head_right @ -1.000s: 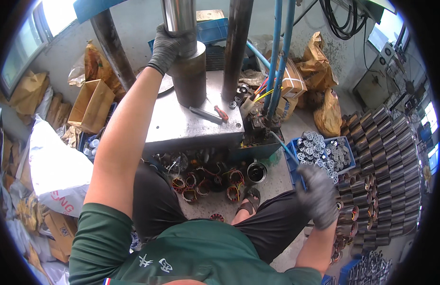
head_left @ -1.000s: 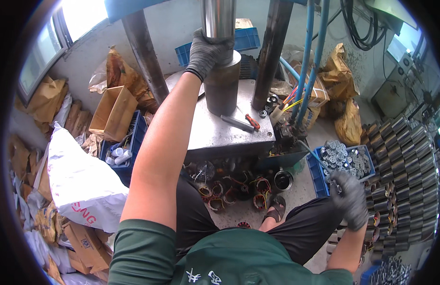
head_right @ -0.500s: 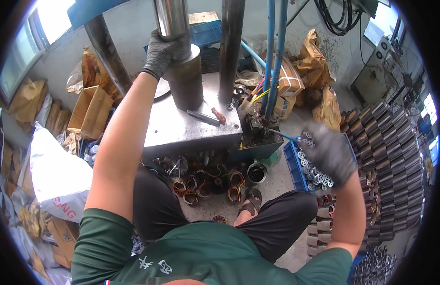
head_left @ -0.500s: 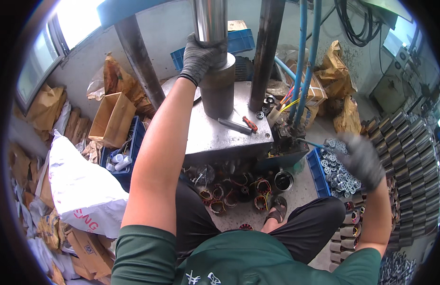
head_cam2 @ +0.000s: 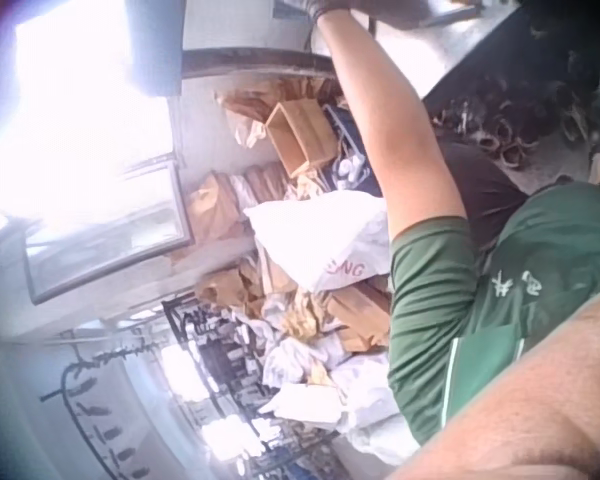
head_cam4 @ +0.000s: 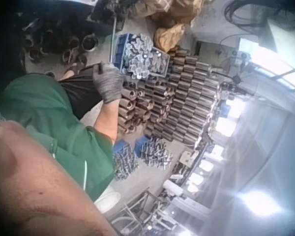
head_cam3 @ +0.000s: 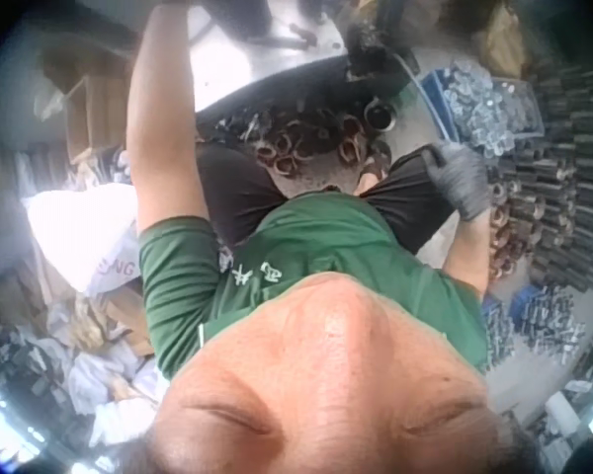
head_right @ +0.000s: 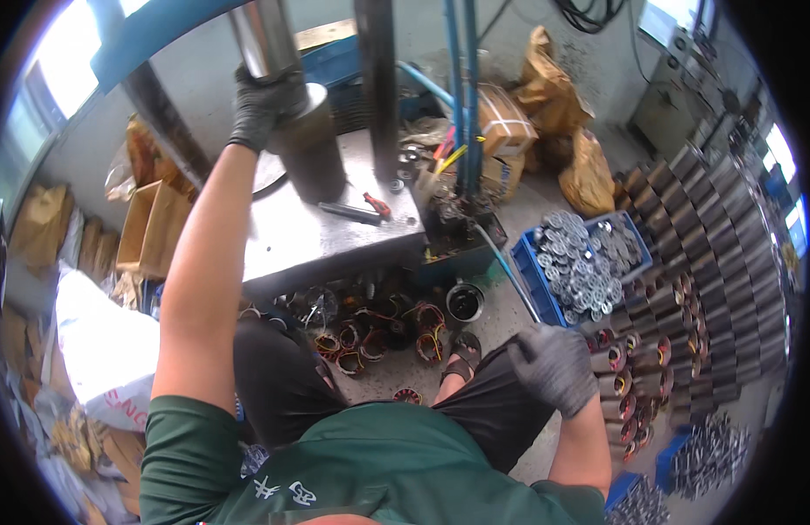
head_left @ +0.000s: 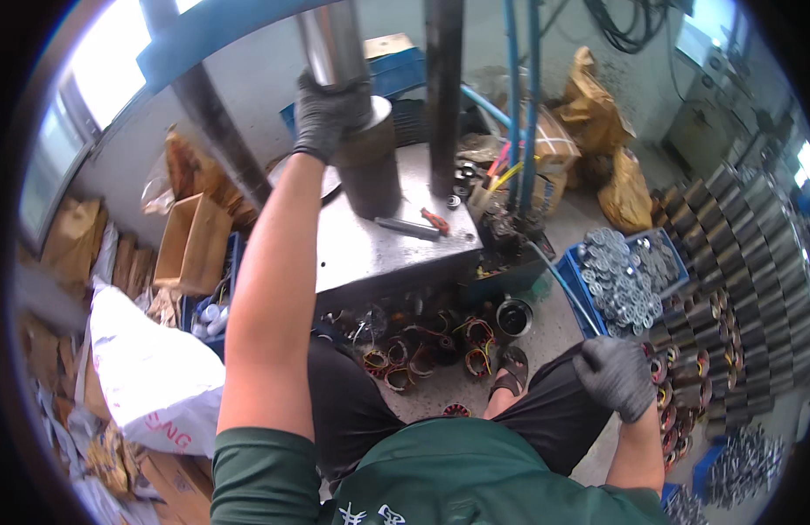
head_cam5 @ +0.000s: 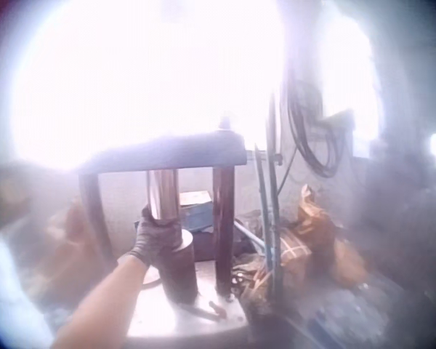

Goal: Using a hydraulic press to assemble motor stators and cylinders.

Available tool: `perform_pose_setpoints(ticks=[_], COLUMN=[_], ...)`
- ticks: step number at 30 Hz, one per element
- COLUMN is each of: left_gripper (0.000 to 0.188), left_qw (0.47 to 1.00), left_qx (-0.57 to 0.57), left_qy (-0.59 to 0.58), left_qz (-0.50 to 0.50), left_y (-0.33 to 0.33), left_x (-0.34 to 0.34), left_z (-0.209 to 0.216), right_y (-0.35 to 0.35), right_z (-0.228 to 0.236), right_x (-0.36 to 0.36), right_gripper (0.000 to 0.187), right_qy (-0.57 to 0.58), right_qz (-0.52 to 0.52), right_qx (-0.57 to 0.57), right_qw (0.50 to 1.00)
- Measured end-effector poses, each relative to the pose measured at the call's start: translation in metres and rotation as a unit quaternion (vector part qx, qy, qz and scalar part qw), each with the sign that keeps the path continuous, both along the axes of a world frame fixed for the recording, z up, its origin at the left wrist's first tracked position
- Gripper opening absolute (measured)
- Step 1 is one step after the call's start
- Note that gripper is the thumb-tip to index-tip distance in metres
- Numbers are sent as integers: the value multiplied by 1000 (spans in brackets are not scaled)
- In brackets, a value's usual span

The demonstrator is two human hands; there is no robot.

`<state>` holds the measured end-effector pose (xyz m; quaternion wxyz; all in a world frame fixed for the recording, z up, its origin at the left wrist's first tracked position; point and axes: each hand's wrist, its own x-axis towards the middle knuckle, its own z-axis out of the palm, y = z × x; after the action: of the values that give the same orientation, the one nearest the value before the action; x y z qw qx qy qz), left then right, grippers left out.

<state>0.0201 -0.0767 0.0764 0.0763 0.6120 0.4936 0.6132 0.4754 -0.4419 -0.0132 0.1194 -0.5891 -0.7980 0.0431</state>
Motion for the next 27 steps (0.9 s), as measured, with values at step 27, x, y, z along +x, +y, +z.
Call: perform_pose_setpoints(ticks=[27], left_gripper=[52], left_qw=[948], left_qx=[-61], left_qy=[-248], left_qz=[-189], left_y=[11], left_x=[-28], left_z=[-31], right_y=[29], right_z=[25], right_x=[23], right_gripper=[35], right_qy=[36], right_qz=[60], right_qx=[-5], right_qw=[998])
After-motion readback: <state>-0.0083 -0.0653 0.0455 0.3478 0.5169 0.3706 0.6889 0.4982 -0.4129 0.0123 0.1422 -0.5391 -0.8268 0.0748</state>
